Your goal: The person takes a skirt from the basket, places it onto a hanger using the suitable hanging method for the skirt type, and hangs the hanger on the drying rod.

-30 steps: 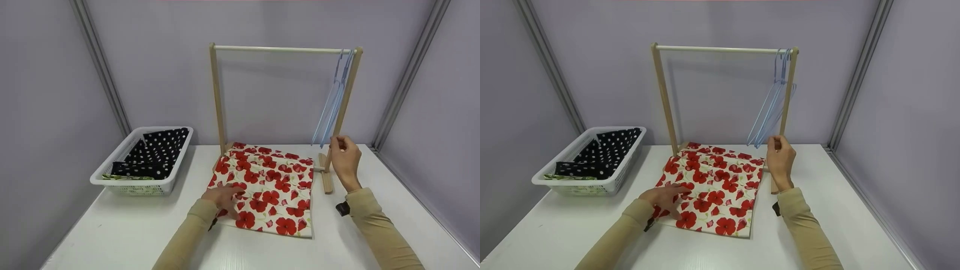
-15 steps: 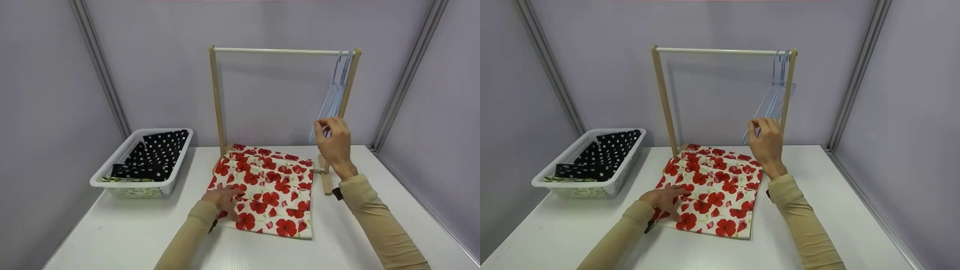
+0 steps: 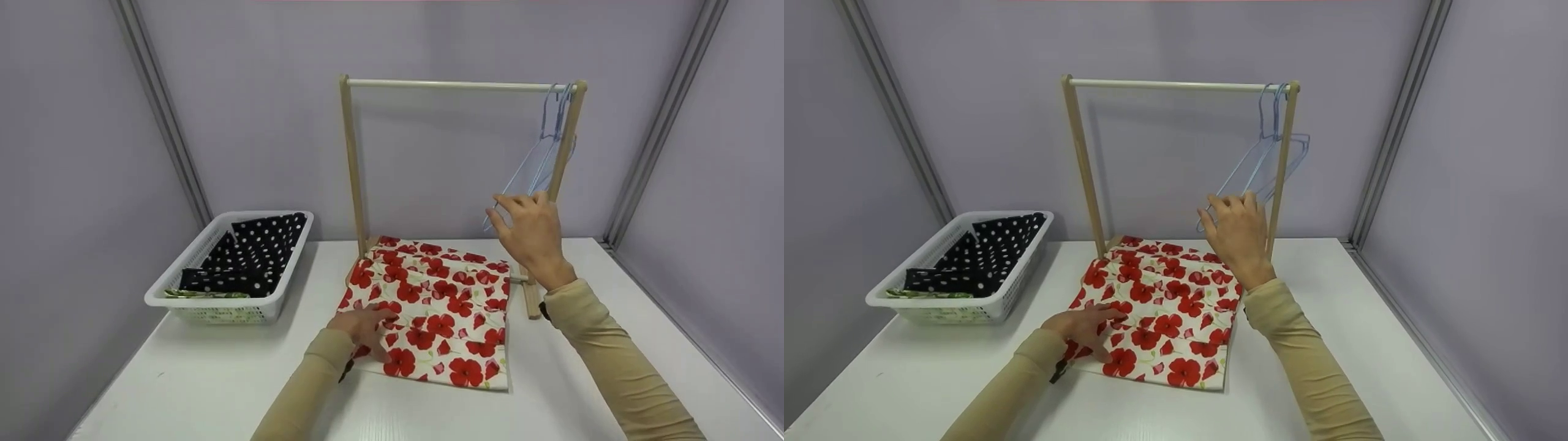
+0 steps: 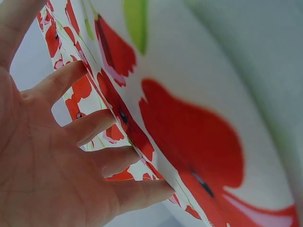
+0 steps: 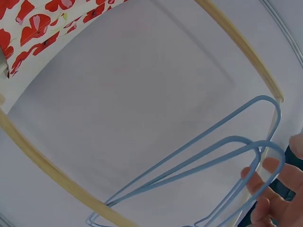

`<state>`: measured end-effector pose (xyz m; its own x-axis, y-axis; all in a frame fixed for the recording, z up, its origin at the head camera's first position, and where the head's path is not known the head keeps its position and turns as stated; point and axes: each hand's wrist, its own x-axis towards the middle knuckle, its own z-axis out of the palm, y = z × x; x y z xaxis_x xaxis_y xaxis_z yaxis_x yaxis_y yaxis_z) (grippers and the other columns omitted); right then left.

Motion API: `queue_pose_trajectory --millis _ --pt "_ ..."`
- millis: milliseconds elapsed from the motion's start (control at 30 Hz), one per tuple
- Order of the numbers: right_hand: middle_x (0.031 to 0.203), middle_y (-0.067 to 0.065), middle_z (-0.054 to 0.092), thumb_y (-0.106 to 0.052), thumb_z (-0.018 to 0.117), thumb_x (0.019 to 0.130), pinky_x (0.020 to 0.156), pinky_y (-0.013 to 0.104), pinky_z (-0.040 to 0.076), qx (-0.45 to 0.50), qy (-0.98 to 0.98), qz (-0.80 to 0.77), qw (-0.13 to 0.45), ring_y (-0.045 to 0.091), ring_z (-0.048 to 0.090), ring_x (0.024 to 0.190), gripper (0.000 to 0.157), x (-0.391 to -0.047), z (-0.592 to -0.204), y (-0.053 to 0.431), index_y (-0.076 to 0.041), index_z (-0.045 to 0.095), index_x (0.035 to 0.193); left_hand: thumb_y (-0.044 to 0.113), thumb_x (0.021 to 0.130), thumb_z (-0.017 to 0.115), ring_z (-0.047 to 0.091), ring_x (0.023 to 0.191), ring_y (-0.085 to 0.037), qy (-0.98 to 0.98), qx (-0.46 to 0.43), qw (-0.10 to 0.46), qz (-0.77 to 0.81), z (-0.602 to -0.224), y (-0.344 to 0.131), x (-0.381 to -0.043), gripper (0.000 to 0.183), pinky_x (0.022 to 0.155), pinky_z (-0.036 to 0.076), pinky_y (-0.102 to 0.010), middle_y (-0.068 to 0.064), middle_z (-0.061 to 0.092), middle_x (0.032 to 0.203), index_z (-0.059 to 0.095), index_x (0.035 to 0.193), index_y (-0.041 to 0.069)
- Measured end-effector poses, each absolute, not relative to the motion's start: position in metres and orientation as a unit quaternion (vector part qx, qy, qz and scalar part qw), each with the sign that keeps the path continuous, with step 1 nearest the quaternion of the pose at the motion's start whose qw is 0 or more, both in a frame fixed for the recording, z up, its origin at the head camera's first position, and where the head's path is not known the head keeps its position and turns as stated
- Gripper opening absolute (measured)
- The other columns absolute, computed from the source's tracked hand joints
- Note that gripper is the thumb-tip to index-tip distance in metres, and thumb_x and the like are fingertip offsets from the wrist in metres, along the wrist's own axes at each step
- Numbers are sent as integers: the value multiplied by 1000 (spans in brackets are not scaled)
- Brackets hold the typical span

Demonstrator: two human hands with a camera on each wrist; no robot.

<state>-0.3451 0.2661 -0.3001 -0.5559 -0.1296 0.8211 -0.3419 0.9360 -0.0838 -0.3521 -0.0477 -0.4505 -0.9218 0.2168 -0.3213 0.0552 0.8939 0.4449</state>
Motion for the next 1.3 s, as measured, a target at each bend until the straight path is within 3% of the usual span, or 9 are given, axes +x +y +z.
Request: queue_pose_trajectory --millis 200,400,567,733,833,1000,1100,1200,1300 --pt "90 17 74 -35 67 92 68 43 36 127 -883 118 437 31 46 75 34 -344 -303 264 -2 75 96 38 60 93 20 149 -35 959 80 184 199 -450 -47 -351 92 106 32 -71 7 30 160 48 140 48" --pt "75 18 66 -28 70 90 60 41 39 89 -883 154 434 30 49 67 28 -340 -299 269 -1 69 83 39 61 92 23 148 -35 961 92 177 193 -449 -48 -351 91 106 32 -70 6 31 160 48 140 46" --pt "71 16 69 -17 61 95 49 35 38 80 -877 195 432 26 54 54 21 -336 -294 278 1 69 101 40 61 92 25 146 -35 960 100 178 192 -450 -48 -352 92 107 31 -69 7 30 160 47 140 46" --pt "65 17 67 -8 53 93 44 30 36 61 -870 260 414 18 49 46 44 -332 -286 289 4 53 135 39 61 92 18 150 -34 959 96 184 194 -450 -48 -353 91 107 29 -71 6 29 161 48 140 46" --pt "62 14 65 -9 52 92 44 29 38 50 -869 282 403 14 48 45 46 -331 -280 294 6 52 136 40 61 92 13 151 -33 960 95 187 187 -451 -49 -354 91 109 26 -71 6 28 161 47 140 46" --pt "56 10 59 -13 55 96 43 27 35 41 -868 283 406 7 42 43 37 -334 -274 302 9 61 125 42 61 92 10 152 -33 958 90 191 192 -451 -49 -358 91 108 27 -71 7 27 162 47 140 48" --pt "58 14 64 -10 55 95 45 21 37 40 -867 282 409 4 47 45 35 -334 -274 305 10 62 122 41 59 93 11 152 -34 956 84 197 199 -451 -48 -358 92 107 28 -71 8 27 161 48 139 48" --pt "62 15 65 -9 54 92 45 20 37 34 -867 283 409 10 50 49 35 -334 -274 307 10 64 120 39 59 93 15 151 -34 957 75 200 197 -452 -47 -358 94 107 30 -70 11 27 161 47 139 49" --pt "64 14 61 -9 54 90 48 28 40 22 -865 288 410 21 52 54 37 -333 -274 309 10 64 120 39 59 93 17 150 -34 959 76 198 189 -450 -47 -357 94 107 30 -70 11 28 161 46 140 49"
